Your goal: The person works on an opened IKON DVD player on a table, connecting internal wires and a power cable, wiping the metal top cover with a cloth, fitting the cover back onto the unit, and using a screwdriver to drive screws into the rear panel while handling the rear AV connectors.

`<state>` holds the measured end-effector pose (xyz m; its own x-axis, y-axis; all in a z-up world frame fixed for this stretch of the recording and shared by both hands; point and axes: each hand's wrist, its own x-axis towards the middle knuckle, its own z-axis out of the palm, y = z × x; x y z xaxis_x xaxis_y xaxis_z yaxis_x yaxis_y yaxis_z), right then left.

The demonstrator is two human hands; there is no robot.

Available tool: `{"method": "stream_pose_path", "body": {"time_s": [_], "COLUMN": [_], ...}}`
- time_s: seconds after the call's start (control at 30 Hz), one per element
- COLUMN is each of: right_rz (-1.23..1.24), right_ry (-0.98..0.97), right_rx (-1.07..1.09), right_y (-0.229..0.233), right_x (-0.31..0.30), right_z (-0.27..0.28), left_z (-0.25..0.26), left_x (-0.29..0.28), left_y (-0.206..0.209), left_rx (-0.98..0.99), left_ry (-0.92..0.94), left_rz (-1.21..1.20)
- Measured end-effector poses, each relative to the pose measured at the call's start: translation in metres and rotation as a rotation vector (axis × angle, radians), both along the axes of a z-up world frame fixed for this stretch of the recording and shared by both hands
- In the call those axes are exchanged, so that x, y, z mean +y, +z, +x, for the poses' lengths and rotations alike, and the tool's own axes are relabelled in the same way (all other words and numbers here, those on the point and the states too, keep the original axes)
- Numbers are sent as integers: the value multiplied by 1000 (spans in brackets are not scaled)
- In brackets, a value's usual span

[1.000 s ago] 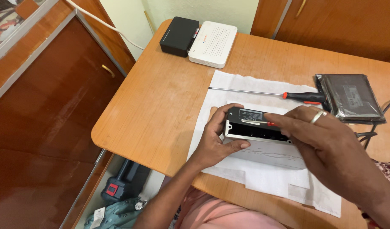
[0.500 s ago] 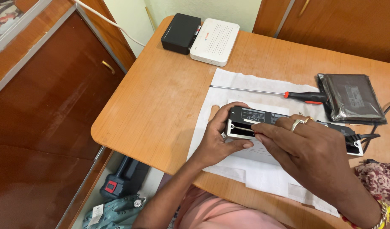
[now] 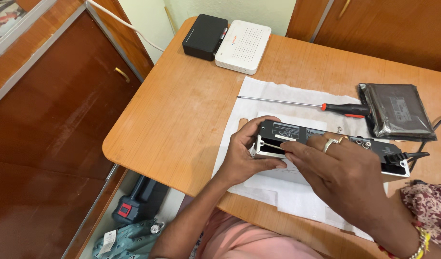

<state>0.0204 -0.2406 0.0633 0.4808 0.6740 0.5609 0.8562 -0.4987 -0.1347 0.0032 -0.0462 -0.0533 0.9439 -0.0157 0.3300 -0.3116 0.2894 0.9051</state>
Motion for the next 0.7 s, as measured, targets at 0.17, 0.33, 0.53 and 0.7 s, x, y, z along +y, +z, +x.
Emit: {"method": "stream_pose_path", "body": {"time_s": [0.17, 0.33, 0.53, 0.7], "right_rz": [39, 61, 117, 614], "right_ry": [22, 66, 47, -147], "right_rx": [-49, -90, -17, 306], "right_y": [-11, -14, -16, -27], "right_x": [0, 4, -9, -69], "right_z": [2, 5, 4, -6], "left_z": [2, 3, 5, 8], "left_x": [1, -6, -3, 2], "left_y": [-3, -8, -8, -8], "left_rx": [-53, -22, 0, 9], "left_ry": [67, 92, 57, 56], "left_rz": [106, 116, 90, 135]}}
